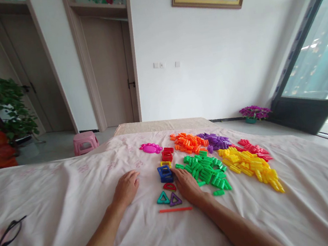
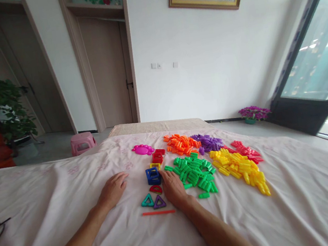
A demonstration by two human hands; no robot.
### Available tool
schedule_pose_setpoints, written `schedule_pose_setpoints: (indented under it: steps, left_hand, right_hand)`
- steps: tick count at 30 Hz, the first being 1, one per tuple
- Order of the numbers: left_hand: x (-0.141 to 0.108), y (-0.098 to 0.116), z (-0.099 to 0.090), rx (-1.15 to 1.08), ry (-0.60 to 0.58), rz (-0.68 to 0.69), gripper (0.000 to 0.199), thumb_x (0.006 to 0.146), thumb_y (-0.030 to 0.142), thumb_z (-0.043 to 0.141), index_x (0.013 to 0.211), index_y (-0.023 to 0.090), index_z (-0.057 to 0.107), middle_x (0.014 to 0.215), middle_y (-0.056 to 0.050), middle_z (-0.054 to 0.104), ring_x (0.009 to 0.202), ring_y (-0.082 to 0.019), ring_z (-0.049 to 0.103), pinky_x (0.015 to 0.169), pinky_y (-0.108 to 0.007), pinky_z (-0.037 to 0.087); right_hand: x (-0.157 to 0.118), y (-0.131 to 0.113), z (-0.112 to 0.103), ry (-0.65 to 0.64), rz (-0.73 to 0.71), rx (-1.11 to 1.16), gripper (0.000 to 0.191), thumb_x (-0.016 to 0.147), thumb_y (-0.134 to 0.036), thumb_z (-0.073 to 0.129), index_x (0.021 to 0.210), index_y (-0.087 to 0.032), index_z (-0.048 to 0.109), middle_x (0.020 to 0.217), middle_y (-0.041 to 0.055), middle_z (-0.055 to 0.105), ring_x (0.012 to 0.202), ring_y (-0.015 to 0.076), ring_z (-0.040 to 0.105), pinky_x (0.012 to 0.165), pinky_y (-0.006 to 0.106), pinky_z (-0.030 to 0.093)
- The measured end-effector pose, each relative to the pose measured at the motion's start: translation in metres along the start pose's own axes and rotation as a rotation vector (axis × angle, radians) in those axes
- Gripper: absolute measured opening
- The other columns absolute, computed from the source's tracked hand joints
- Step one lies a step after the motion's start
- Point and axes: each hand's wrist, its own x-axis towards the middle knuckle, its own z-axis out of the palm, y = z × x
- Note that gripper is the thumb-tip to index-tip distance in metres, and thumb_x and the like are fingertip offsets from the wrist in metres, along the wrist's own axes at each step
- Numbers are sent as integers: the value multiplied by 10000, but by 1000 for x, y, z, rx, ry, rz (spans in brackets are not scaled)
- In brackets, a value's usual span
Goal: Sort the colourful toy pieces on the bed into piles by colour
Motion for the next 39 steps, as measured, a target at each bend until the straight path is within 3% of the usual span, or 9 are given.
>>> schedule_pose_setpoints:
  steps: [19,26,30,34,39]
  left_hand:
    - [-14,-10,-5,-71,-46,32,405,929,251,479,1280,189,671,1395,-113,619,1301,-213,556,1146,-390,395]
    - [-13,-12,-4,-68,-50,56,403,934,260,470,1280,200,668,1386,-98,627,1303,-216,554,1152,-398,394]
    - [-12,4,-6,-179,-66,78,433,964,314,461,1366,216,590,1380,-83,633,1281,-205,573,1134,-388,419]
    - [-11,36,-3,-288,-37,154,562,969,398,488,1489,187,443,1504,-128,512,1383,-228,477,1169,-413,383]
    - [-9,68,8,-269,-61,261,542,939,373,552,1454,215,494,1521,-132,479,1432,-262,407,1184,-462,362]
  right_hand:
    - [1,-5,-5,-29,15,-38,567,926,-131,433,1489,-200,456,1290,114,651,1194,248,559,1047,372,408]
    - [1,-5,-5,-51,-80,-15,576,918,-96,437,1478,-229,471,1339,103,634,1268,244,525,1087,389,359]
    - [-1,-4,-3,-47,-157,26,594,904,-91,460,1483,-220,460,1326,108,645,1260,236,541,1086,380,362]
    - [0,-5,-3,-28,-193,78,591,901,-90,472,1483,-191,453,1310,125,656,1249,237,557,1087,398,374]
    - [1,-8,-7,-42,-337,183,516,969,-214,501,1482,-206,448,1341,115,641,1247,227,568,1079,378,406]
